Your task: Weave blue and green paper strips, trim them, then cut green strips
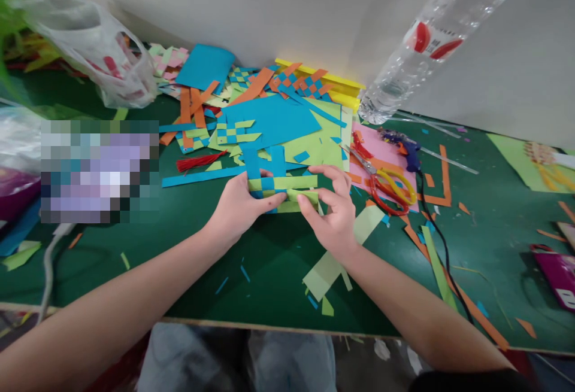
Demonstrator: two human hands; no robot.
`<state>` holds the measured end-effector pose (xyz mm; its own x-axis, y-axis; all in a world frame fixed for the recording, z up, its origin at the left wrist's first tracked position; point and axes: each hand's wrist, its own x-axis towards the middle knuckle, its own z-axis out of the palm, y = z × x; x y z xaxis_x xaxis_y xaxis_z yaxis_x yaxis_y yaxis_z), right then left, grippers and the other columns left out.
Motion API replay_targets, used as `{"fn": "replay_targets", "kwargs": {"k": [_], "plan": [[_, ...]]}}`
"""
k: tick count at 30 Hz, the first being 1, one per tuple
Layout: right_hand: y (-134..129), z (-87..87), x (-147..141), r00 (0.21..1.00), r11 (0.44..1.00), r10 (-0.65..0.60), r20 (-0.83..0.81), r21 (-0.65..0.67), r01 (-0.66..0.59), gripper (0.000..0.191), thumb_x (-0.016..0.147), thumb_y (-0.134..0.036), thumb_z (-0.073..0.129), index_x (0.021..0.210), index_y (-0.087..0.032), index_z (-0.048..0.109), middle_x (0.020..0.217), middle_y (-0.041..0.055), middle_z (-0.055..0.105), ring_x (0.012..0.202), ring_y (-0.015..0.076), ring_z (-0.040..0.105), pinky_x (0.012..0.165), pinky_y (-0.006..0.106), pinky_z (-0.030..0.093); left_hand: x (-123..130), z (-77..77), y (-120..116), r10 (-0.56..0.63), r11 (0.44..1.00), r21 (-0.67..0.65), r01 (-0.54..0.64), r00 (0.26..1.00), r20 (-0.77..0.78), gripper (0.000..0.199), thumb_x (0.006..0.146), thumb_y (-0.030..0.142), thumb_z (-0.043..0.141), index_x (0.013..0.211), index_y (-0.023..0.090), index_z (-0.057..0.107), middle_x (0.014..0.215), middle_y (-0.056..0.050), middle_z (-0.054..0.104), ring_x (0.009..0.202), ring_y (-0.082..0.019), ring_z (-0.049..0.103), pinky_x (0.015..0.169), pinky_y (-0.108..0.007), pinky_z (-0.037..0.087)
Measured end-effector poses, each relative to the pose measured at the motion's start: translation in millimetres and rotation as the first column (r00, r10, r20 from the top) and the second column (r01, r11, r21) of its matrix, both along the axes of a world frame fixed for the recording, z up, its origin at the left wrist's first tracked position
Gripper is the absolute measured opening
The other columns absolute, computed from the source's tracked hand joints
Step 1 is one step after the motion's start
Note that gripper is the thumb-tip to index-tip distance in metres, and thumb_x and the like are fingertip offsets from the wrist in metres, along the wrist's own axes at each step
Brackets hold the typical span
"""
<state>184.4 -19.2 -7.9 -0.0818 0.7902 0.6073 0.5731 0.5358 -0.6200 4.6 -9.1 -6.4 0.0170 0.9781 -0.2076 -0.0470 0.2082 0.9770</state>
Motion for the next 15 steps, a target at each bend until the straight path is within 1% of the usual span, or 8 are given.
{"fn": "replay_targets", "kwargs": {"k": [8,12,15], "plan": [[-2.6,2.4,-0.8,0.999,0.998,0.042,0.03,0.054,-0.043,0.01,0.083,-0.025,0.065,0.075,-0.026,0.071,0.12,0.0064,0.066,0.121,0.0291,0.053,0.101,0.055,0.046,-1.5,-5.2,1.4,0.002,0.998,0.07,-0.001,1.0,-0.012,0.043,0.06,0.029,0.086,0.092,0.018,0.06,0.091,-0.003,0.071,0.084,-0.022,0.07,0.078,-0.035,0.057],[-3.4,3.8,-1.9,0.998,0.997,0.053,0.043,0.052,-0.055,0.011,0.082,-0.027,0.065,0.077,-0.027,0.074,0.123,0.0046,0.065,0.122,0.0297,0.052,0.101,0.055,0.045,-1.3,-5.0,1.1,0.006,0.997,0.082,-0.005,1.0,-0.013,0.042,0.06,0.029,0.086,0.091,0.019,0.059,0.089,-0.003,0.071,0.085,-0.022,0.069,0.077,-0.035,0.057],[-4.1,4.2,-2.6,0.995,0.995,0.075,0.068,0.062,-0.079,0.011,0.082,-0.027,0.064,0.08,-0.027,0.075,0.127,0.004,0.063,0.125,0.0293,0.05,0.105,0.055,0.042,-1.3,-3.8,1.2,0.003,0.997,0.074,-0.003,1.0,0.01,0.044,0.058,0.028,0.087,0.09,0.019,0.058,0.086,-0.002,0.07,0.081,-0.021,0.069,0.074,-0.033,0.056]]}}
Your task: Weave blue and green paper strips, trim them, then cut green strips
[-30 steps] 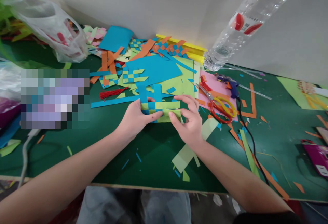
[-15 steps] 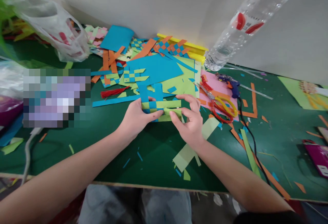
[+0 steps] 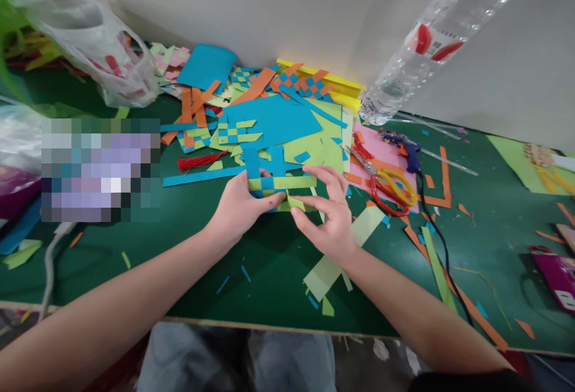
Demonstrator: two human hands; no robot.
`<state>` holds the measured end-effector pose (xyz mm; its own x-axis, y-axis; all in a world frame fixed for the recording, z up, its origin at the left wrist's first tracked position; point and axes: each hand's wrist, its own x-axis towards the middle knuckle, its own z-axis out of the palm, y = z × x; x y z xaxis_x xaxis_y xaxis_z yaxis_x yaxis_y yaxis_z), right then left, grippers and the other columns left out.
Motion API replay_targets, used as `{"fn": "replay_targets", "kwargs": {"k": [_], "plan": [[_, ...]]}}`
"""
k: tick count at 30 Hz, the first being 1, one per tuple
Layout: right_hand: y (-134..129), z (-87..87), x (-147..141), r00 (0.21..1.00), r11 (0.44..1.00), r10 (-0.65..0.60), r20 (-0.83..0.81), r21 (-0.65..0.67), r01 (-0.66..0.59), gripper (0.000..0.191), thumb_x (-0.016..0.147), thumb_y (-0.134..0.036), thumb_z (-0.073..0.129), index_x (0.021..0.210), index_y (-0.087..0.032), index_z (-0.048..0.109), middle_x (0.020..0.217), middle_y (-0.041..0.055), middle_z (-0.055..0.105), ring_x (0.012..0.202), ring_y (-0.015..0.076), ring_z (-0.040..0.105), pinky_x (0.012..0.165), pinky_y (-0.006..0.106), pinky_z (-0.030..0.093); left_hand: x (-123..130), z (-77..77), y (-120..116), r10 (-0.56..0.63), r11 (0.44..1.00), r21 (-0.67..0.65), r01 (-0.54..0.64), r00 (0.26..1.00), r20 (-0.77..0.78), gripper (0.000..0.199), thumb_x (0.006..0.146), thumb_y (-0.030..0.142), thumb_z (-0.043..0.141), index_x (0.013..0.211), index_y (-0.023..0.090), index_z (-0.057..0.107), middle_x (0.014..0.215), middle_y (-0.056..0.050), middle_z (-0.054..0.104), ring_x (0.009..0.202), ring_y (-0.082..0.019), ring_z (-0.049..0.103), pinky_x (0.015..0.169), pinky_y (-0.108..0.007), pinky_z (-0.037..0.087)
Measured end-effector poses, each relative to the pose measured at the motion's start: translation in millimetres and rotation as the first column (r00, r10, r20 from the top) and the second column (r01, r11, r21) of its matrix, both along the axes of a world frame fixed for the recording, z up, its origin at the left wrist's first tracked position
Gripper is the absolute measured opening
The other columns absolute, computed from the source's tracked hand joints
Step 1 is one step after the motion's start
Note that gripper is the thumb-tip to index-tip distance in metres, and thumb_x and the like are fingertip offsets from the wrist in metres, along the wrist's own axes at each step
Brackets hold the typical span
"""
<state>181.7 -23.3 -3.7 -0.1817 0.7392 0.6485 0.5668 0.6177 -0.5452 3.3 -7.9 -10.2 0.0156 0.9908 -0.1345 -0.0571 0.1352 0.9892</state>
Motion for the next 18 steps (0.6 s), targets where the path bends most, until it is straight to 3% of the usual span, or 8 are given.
{"fn": "replay_targets", "kwargs": {"k": [11,18], "plan": [[-1.5,0.0,-1.7,0.996,1.0,-0.005,0.087,-0.012,0.006,0.016,0.083,-0.034,0.065,0.088,-0.026,0.078,0.143,0.0072,0.05,0.136,0.0324,0.041,0.112,0.056,0.033,-0.4,2.9,0.8,0.006,1.0,-0.026,-0.007,1.0,-0.012,0.046,0.059,0.032,0.088,0.091,0.018,0.058,0.083,-0.003,0.07,0.077,-0.021,0.067,0.072,-0.032,0.054],[-3.7,-4.5,-2.9,0.968,0.989,-0.095,0.233,0.131,0.065,0.018,0.084,-0.039,0.064,0.092,-0.029,0.077,0.142,0.0061,0.051,0.135,0.0326,0.038,0.113,0.056,0.029,1.6,3.5,1.5,0.02,0.999,-0.027,-0.02,1.0,0.001,0.049,0.062,0.032,0.086,0.102,0.017,0.062,0.089,-0.007,0.073,0.08,-0.025,0.07,0.076,-0.037,0.056]]}}
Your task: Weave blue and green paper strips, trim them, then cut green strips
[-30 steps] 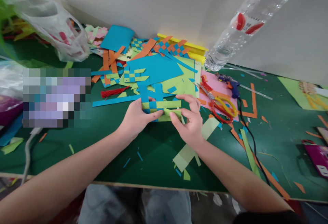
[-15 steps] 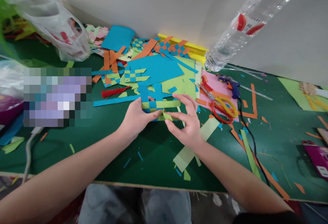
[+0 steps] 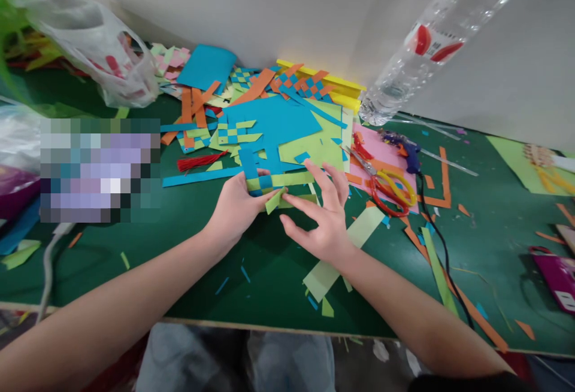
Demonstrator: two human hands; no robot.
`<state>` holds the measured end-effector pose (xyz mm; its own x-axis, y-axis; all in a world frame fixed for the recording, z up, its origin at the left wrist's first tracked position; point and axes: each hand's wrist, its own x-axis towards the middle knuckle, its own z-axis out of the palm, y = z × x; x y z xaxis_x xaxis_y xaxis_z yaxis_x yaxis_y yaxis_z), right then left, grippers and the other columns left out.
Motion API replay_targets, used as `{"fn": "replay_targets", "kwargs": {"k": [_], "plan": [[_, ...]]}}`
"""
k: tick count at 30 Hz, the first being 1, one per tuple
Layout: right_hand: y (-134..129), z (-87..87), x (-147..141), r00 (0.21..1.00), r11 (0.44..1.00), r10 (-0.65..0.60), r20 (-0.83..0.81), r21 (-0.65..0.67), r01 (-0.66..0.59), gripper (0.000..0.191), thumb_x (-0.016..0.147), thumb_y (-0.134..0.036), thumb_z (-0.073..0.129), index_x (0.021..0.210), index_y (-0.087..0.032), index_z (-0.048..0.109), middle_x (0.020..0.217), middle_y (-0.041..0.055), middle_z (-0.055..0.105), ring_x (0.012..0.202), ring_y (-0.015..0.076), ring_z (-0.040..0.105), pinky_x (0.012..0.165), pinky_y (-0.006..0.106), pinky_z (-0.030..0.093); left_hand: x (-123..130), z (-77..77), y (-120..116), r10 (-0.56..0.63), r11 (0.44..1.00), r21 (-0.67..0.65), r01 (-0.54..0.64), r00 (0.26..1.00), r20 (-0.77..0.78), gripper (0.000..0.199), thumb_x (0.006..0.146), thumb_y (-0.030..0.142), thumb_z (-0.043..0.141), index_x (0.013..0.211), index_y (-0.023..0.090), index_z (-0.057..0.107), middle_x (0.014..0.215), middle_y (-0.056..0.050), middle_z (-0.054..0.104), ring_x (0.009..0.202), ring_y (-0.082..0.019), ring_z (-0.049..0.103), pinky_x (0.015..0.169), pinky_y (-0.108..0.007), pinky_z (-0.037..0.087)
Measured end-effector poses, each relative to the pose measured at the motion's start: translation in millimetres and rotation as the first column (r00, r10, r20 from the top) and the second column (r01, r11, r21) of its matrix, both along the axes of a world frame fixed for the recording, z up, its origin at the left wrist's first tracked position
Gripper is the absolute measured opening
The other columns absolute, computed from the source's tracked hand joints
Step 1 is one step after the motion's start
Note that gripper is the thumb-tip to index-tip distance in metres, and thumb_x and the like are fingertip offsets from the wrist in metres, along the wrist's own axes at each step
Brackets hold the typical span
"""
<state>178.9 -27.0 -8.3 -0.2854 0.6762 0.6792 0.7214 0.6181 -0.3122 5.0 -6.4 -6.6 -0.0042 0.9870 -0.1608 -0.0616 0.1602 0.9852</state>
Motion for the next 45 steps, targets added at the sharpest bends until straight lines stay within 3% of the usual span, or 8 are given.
{"fn": "replay_targets", "kwargs": {"k": [11,16,20,23,27,31,37,45], "plan": [[0,-3.2,-1,0.988,0.996,-0.092,0.124,0.019,0.09,0.019,0.085,-0.034,0.062,0.097,-0.029,0.076,0.144,0.0045,0.05,0.137,0.0313,0.035,0.115,0.054,0.024,4,0.2,-2,0.062,0.998,0.013,-0.062,0.998,0.015,0.037,0.078,0.043,0.073,0.103,0.016,0.066,0.098,-0.006,0.073,0.091,-0.022,0.068,0.078,-0.031,0.053],[-1,-1.9,-3,0.991,0.996,-0.086,0.098,0.027,0.084,0.019,0.084,-0.029,0.062,0.098,-0.028,0.075,0.143,0.0049,0.052,0.137,0.0322,0.037,0.114,0.057,0.025,3,-0.6,-2,0.035,0.999,0.033,-0.035,0.999,0.011,0.044,0.07,0.041,0.081,0.103,0.016,0.065,0.099,-0.007,0.073,0.092,-0.023,0.069,0.08,-0.033,0.054],[1,0.8,0,0.997,0.998,-0.05,-0.067,0.024,0.051,0.011,0.084,-0.024,0.062,0.091,-0.028,0.07,0.132,0.006,0.058,0.127,0.0294,0.048,0.109,0.056,0.034,2,-0.3,-2,0.022,0.999,0.037,-0.022,1.0,-0.007,0.046,0.068,0.038,0.083,0.105,0.017,0.064,0.094,-0.006,0.074,0.086,-0.024,0.071,0.076,-0.034,0.056],[6,-0.8,4,0.945,0.994,-0.057,-0.323,-0.109,0.023,0.009,0.083,-0.025,0.063,0.091,-0.025,0.061,0.121,0.009,0.059,0.12,0.0254,0.053,0.103,0.049,0.042,2,1.0,-3,0.017,0.999,0.034,-0.019,0.999,0.037,0.048,0.068,0.038,0.083,0.107,0.018,0.063,0.093,-0.005,0.075,0.085,-0.024,0.072,0.077,-0.035,0.057],[12,-4.8,7,0.82,0.923,-0.103,-0.562,-0.362,-0.132,0.02,0.082,-0.031,0.065,0.097,-0.024,0.053,0.101,0.0057,0.062,0.098,0.019,0.063,0.089,0.039,0.052,2,0.1,-3,0.0,0.999,0.042,-0.001,0.999,0.033,0.05,0.068,0.04,0.083,0.108,0.019,0.063,0.094,-0.005,0.074,0.084,-0.023,0.071,0.074,-0.034,0.057],[11,-1.3,8,0.844,0.792,-0.128,-0.52,-0.566,-0.229,0.016,0.081,-0.036,0.067,0.09,-0.022,0.065,0.087,0.0027,0.07,0.084,0.017,0.066,0.078,0.033,0.055,1,-2.1,-3,-0.014,0.998,0.058,0.019,0.996,-0.091,0.048,0.068,0.044,0.082,0.106,0.019,0.064,0.086,-0.003,0.071,0.073,-0.019,0.067,0.063,-0.028,0.053],[12,3.7,7,0.836,0.742,-0.112,-0.537,-0.605,-0.289,0.013,0.078,-0.035,0.071,0.079,-0.022,0.074,0.08,0.0017,0.075,0.075,0.0167,0.069,0.069,0.031,0.056,0,3.1,-4,-0.097,0.989,0.085,0.12,0.967,-0.235,0.041,0.072,0.043,0.078,0.103,0.02,0.064,0.076,-0.001,0.066,0.065,-0.016,0.062,0.055,-0.026,0.049],[13,-0.4,10,0.823,0.716,-0.137,-0.552,-0.629,-0.303,0.014,0.074,-0.036,0.075,0.077,-0.023,0.077,0.076,0.0028,0.075,0.07,0.0174,0.068,0.065,0.032,0.056,0,3.1,-4,-0.108,0.986,0.1,0.132,0.97,-0.217,0.04,0.072,0.041,0.079,0.103,0.021,0.064,0.076,-0.001,0.067,0.065,-0.017,0.063,0.056,-0.027,0.05]]}}
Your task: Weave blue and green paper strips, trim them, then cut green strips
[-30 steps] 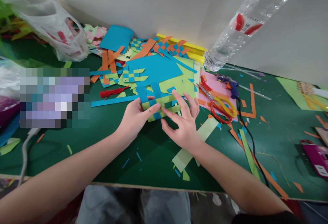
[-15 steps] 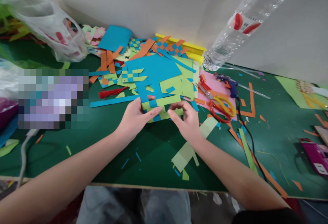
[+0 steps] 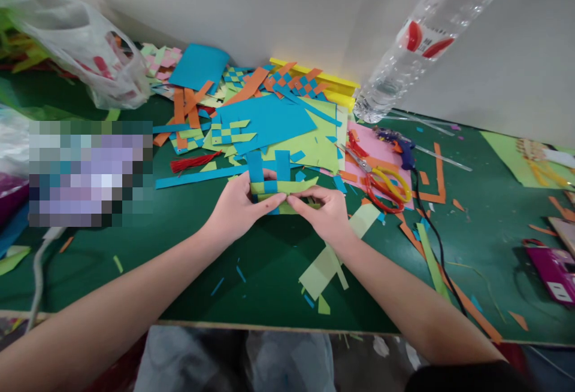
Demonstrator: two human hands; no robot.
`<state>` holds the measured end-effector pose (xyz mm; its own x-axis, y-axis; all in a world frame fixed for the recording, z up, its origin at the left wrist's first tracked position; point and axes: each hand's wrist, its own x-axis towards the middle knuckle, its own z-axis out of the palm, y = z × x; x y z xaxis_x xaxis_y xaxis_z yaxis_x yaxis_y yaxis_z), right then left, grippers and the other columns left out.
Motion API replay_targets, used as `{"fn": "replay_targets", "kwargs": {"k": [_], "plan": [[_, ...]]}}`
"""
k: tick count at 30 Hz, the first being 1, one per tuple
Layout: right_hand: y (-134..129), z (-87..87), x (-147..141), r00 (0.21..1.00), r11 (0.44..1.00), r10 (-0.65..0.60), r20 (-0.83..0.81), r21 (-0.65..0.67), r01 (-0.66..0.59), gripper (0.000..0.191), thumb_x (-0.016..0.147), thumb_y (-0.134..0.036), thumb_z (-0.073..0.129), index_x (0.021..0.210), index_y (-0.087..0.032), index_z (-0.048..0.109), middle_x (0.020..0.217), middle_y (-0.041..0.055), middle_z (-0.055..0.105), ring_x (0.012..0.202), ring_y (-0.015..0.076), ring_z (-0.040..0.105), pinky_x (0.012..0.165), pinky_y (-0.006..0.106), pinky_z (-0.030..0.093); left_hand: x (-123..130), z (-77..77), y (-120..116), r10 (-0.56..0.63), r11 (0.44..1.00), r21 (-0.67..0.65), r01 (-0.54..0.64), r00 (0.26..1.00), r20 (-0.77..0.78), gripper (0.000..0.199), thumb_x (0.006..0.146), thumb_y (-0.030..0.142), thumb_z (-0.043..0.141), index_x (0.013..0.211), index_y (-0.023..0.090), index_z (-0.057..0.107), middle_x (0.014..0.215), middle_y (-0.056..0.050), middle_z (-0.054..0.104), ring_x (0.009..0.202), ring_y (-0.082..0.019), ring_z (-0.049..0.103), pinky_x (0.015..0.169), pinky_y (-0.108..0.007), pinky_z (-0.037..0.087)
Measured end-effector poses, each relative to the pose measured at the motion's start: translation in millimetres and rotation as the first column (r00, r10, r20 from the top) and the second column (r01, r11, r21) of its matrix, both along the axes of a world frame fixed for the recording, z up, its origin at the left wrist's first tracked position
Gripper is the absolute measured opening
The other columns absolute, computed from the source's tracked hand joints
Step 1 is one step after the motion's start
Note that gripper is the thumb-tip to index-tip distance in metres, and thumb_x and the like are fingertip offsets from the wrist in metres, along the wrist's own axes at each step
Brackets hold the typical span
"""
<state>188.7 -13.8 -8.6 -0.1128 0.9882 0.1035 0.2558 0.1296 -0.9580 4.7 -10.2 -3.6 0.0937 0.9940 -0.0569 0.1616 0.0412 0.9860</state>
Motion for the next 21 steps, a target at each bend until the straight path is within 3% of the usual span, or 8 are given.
{"fn": "replay_targets", "kwargs": {"k": [7,17,21], "plan": [[1.5,-1.5,-0.5,0.998,0.999,0.034,-0.044,-0.029,-0.035,0.015,0.075,-0.036,0.074,0.073,-0.021,0.075,0.073,0.0017,0.074,0.07,0.0165,0.068,0.065,0.03,0.054,-0.8,-2.6,1.1,0.0,0.998,-0.066,0.004,0.998,0.069,0.047,0.069,0.043,0.082,0.106,0.02,0.063,0.081,-0.002,0.069,0.069,-0.017,0.065,0.06,-0.027,0.051],[3.6,-4.5,2.2,0.993,0.993,0.098,-0.059,-0.054,-0.101,0.02,0.079,-0.04,0.071,0.076,-0.02,0.073,0.071,0.0006,0.071,0.068,0.015,0.065,0.064,0.03,0.051,-0.3,1.0,1.0,0.025,0.995,-0.1,-0.017,0.997,0.079,0.045,0.066,0.041,0.084,0.102,0.02,0.066,0.071,0.0,0.067,0.061,-0.015,0.061,0.054,-0.025,0.047],[3.3,-5.0,2.0,0.995,0.995,0.062,-0.083,-0.076,-0.068,0.02,0.077,-0.041,0.073,0.081,-0.022,0.077,0.078,0.0019,0.076,0.071,0.0161,0.068,0.063,0.03,0.054,0.7,2.2,1.0,0.021,0.994,-0.112,-0.003,0.987,0.156,0.047,0.066,0.039,0.084,0.105,0.02,0.066,0.077,-0.002,0.071,0.067,-0.017,0.065,0.059,-0.027,0.05]]}}
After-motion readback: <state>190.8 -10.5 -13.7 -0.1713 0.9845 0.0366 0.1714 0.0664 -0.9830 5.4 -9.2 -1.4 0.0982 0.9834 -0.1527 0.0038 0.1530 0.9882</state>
